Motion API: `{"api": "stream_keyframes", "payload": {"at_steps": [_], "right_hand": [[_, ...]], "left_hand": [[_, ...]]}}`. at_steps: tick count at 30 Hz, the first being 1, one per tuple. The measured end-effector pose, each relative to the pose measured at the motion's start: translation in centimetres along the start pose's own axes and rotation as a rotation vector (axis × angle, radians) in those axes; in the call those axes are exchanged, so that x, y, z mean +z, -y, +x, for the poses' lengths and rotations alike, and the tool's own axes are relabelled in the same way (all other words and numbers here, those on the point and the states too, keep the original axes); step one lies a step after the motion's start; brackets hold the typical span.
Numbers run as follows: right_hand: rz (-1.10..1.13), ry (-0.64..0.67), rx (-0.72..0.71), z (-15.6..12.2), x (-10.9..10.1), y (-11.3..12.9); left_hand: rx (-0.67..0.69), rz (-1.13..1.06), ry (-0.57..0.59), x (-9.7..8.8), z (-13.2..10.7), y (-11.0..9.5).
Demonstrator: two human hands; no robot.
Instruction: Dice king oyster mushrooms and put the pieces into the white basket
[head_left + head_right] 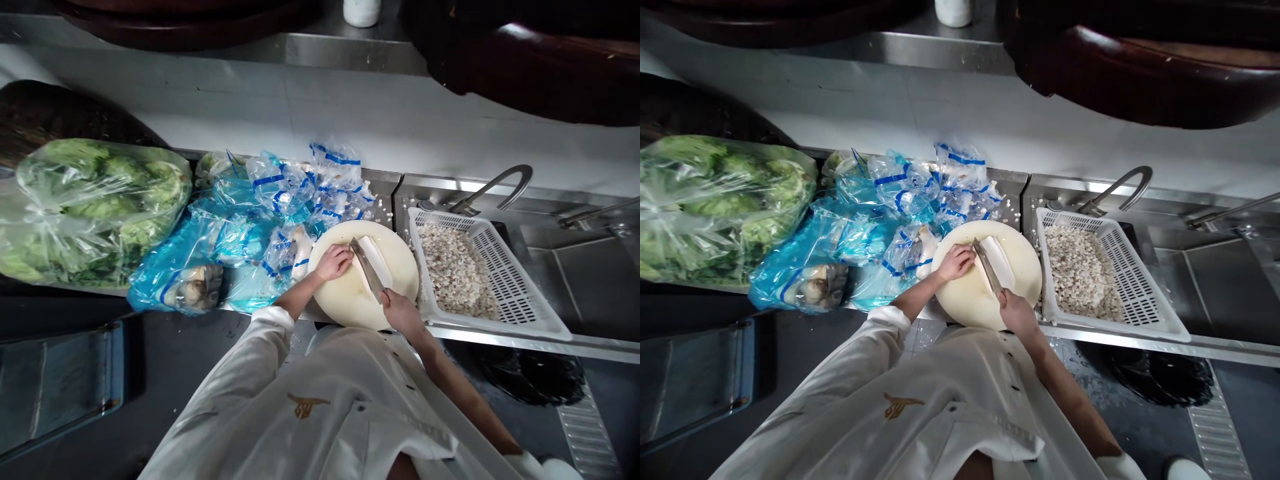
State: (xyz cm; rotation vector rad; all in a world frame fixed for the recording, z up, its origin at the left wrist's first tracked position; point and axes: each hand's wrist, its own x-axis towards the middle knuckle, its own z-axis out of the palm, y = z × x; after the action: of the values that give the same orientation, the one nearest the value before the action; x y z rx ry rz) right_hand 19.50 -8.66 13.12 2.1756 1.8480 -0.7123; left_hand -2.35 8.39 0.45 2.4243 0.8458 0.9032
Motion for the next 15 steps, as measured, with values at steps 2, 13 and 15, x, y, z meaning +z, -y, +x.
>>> {"api": "stream_keyframes", "payload": {"at_steps": [2, 13, 15], "right_hand": [[0.004, -0.057, 0.010, -0.5, -0.3, -0.1], [0.001, 0.016, 0.036, 0.3, -0.1, 1.6], [0.022, 0.073, 0.059, 1.5, 0.6, 2.1]], "left_hand": [[0.007, -0.004, 0.012, 0.0, 0.0, 0.1], [0.025, -0.018, 0.023, 0.1, 0.1, 0.4], [0.015, -0.018, 0.014, 0.1, 0.1, 0.4]]}}
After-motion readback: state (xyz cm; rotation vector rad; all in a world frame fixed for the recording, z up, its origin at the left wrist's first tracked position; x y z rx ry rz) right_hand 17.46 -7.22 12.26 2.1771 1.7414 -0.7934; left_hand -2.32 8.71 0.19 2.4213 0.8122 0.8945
